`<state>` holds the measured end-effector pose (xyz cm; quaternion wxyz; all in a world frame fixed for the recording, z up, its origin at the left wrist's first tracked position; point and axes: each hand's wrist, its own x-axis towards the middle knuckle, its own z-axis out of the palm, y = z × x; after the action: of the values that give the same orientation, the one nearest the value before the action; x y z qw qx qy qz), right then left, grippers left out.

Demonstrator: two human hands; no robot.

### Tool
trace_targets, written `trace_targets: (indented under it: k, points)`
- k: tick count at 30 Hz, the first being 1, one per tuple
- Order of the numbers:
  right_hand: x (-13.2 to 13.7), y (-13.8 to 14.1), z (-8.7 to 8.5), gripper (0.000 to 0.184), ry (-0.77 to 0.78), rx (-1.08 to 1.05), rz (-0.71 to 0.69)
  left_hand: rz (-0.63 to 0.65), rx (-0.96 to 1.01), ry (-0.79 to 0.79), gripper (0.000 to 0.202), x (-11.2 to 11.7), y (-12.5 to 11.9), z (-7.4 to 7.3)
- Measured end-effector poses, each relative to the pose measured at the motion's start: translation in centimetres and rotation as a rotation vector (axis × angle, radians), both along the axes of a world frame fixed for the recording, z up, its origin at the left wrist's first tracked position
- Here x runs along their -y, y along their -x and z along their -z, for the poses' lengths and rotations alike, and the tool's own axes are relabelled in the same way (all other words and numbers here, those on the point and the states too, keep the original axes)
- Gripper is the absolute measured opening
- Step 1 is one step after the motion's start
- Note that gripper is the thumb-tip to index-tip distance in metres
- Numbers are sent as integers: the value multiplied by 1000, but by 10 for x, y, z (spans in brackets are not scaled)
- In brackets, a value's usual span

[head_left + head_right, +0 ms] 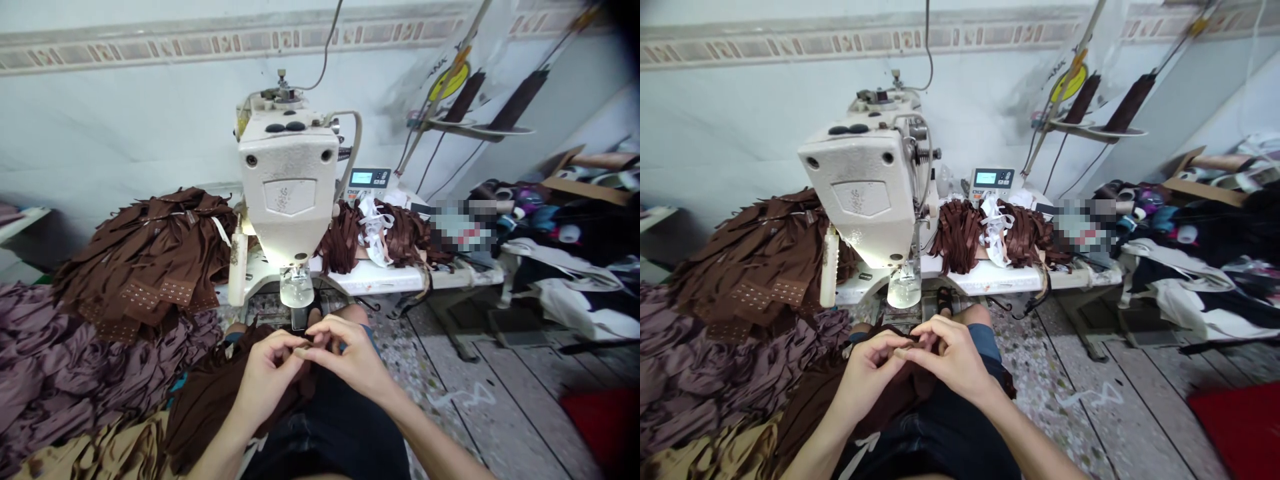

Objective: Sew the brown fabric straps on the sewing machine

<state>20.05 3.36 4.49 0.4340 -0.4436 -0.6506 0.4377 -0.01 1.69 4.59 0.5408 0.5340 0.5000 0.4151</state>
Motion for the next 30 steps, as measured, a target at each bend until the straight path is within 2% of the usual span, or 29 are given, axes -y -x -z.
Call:
trace_targets:
  k: [3, 7, 10, 12, 14, 16, 18, 20, 24, 30]
  points:
    - [-1, -1, -13, 14, -149, 24, -27, 26, -84, -119, 20, 0, 2, -6]
    - [-14, -1, -37, 16, -285, 74, -33, 15, -185, -323, 19, -2, 3, -18]
    - [-35, 2, -47, 21, -329, 142, 44, -98, -394, -663, 26, -10, 7, -22]
    - [-51, 5, -46, 25, -292, 149, 91, -73, -564, -919, 40, -19, 11, -22]
    - [-65, 8, -38, 31, -184, 66, 123, 33, -730, -1102, 47, -28, 16, -22]
    - [-72, 12, -27, 39, -22, -99, 154, 100, -872, -1175, 50, -34, 19, -21]
    - [-73, 18, -15, 48, 140, -274, 201, 91, -977, -1188, 51, -36, 18, -19]
    - [-68, 23, -4, 50, 236, -388, 251, 40, -1049, -1189, 53, -34, 11, -15]
    - [-48, 29, 13, 47, 246, -459, 294, -123, -1146, -1175, 54, -29, -11, -7]
    - [-16, 15, 52, 58, 276, -366, 114, -237, -1150, -1140, 48, -26, -27, -9]
